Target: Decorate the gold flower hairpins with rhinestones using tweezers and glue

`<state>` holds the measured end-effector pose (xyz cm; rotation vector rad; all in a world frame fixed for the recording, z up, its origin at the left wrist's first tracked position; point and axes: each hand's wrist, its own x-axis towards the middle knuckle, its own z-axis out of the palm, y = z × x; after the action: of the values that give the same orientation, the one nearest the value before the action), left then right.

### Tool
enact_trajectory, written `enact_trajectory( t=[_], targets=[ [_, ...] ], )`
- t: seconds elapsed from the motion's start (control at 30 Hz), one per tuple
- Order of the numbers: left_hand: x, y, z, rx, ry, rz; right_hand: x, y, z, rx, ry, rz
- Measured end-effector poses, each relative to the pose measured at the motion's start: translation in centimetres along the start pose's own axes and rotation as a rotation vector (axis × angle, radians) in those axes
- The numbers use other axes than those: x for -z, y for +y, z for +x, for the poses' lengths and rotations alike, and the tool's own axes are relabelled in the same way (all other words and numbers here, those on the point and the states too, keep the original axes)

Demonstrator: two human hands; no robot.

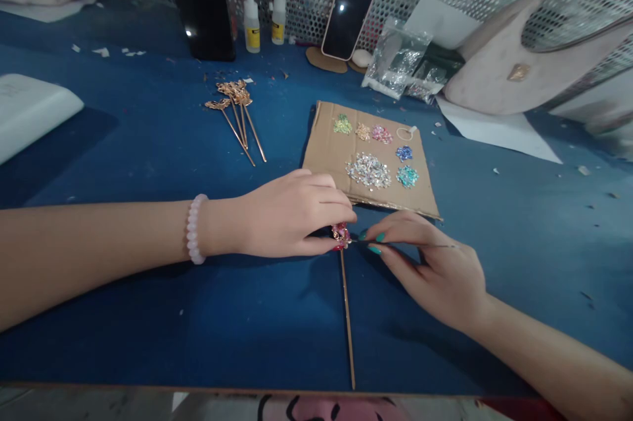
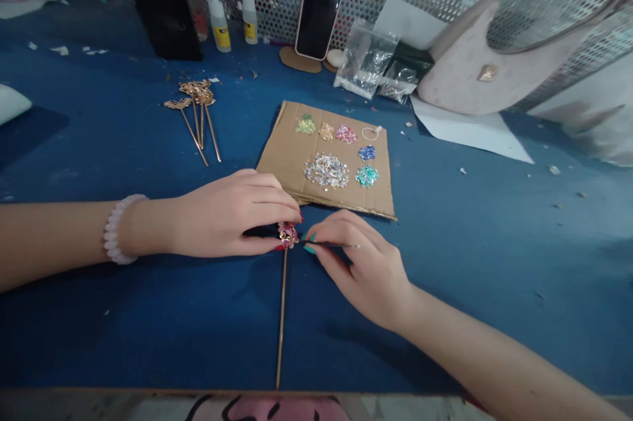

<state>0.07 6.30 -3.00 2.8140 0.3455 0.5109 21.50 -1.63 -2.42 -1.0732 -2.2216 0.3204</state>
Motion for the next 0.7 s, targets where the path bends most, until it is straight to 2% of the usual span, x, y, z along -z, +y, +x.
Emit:
enact_trajectory(
  t=[0.7],
  targets=[
    [-0.05,0.04,-0.02,-0.008,0.023,0.02,0.01,0.04,-0.06,0.009,0.001,0.033]
  ],
)
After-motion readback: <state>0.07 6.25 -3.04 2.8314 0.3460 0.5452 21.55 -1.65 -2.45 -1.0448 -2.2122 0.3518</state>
